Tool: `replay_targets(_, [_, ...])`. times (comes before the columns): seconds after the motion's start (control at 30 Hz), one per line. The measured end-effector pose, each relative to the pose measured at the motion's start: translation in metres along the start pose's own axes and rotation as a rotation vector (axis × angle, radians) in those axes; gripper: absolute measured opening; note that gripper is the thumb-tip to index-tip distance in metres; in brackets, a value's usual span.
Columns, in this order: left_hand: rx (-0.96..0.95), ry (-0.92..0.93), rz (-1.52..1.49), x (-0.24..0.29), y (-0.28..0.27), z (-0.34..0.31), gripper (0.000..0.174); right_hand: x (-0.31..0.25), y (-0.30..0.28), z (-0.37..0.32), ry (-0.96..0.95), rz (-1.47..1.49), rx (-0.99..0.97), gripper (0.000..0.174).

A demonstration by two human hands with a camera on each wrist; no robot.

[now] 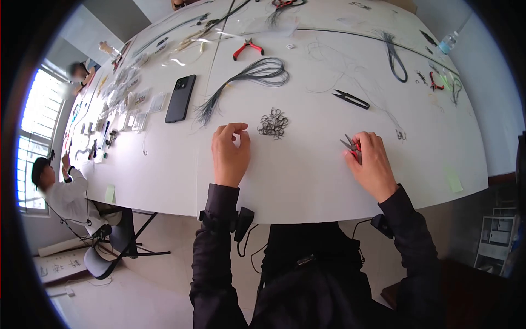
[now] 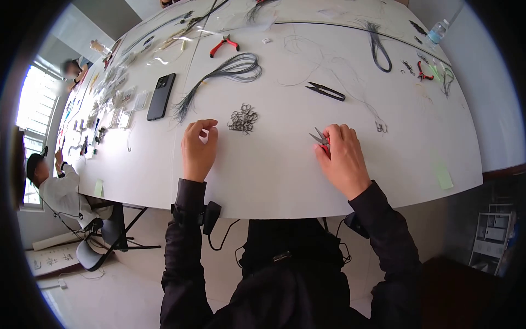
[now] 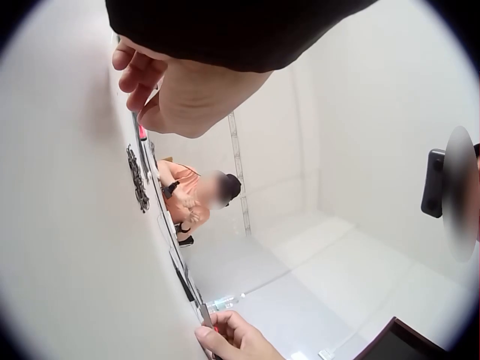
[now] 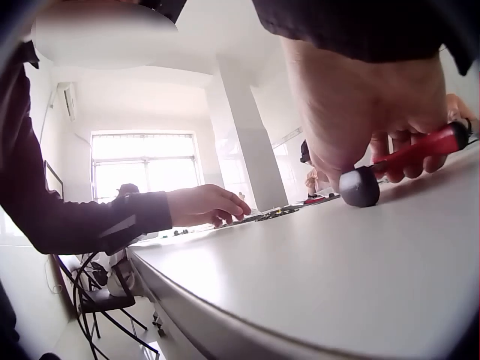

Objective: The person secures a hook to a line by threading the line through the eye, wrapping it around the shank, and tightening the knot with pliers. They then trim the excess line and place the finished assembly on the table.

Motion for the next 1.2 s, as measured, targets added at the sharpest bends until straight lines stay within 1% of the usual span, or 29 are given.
replay_targets(0.07, [0.023, -0.008, -0.017, -0.008, -0.004, 0.007, 0.013, 0.000, 0.002, 0.006, -0.041, -0.046, 0.016, 0.026])
replay_targets(0.1, [0.022, -0.021, -0.021, -0.011, -0.007, 0.008, 0.013, 0.002, 0.003, 0.007, -0.011, -0.048, 0.012, 0.025])
replay_targets(0.23, [0.006, -0.063, -0.074, -0.026, -0.006, 0.008, 0.013, 0.003, 0.007, 0.014, -0.018, -0.105, 0.026, 0.025])
replay_targets(0.3, [-0.013, -0.123, -0.105, -0.034, -0.004, 0.008, 0.014, 0.000, 0.005, 0.016, -0.032, -0.119, 0.025, 0.025])
replay_targets(0.4, [-0.033, -0.158, -0.153, -0.040, -0.004, 0.010, 0.016, -0.018, -0.005, 0.025, -0.119, -0.241, 0.064, 0.023])
replay_targets(0.43, [-0.039, -0.161, -0.168, -0.040, -0.004, 0.010, 0.016, -0.025, -0.006, 0.031, -0.097, -0.176, 0.018, 0.021])
replay_targets(0.47, [-0.051, -0.209, -0.226, -0.040, -0.004, 0.009, 0.017, -0.033, -0.005, 0.039, -0.073, -0.110, -0.026, 0.019])
replay_targets(0.5, [-0.063, -0.254, -0.284, -0.039, -0.005, 0.009, 0.018, -0.040, 0.000, 0.046, -0.048, -0.043, -0.068, 0.018])
replay_targets(0.6, [-0.067, -0.348, -0.480, -0.030, -0.004, 0.009, 0.020, -0.063, 0.033, 0.067, -0.058, 0.150, -0.195, 0.014])
replay_targets(0.7, [-0.099, -0.438, -0.628, -0.018, 0.001, 0.007, 0.021, -0.069, 0.070, 0.083, -0.105, 0.147, -0.202, 0.012])
replay_targets(0.83, [-0.118, -0.514, -0.761, -0.012, 0.010, 0.002, 0.020, -0.073, 0.099, 0.094, -0.089, 0.168, -0.217, 0.012])
replay_targets(0.93, [-0.163, -0.538, -0.732, -0.011, 0.018, -0.003, 0.020, -0.076, 0.106, 0.097, -0.096, 0.134, -0.230, 0.013])
replay_targets(1.03, [-0.181, -0.492, -0.683, -0.010, 0.025, -0.005, 0.017, -0.073, 0.110, 0.100, -0.081, 0.164, -0.238, 0.015])
replay_targets(1.07, [-0.191, -0.478, -0.662, -0.009, 0.026, -0.005, 0.017, -0.071, 0.111, 0.099, -0.045, 0.178, -0.268, 0.015])
replay_targets(1.17, [-0.187, -0.186, -0.424, 0.008, 0.024, -0.002, 0.014, -0.073, 0.100, 0.098, 0.054, 0.181, -0.359, 0.017])
replay_targets(1.2, [-0.177, -0.187, -0.447, 0.007, 0.025, -0.003, 0.014, -0.074, 0.095, 0.098, 0.083, 0.154, -0.391, 0.018])
Point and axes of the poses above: each hand's wrist, its own z-axis towards the middle knuckle, its own y-axis out of the palm, x = y × z, the point moved 8 cm from there along z, towards the middle knuckle, and after that the axes turned 10 degrees about x, right-handed, at the moved point
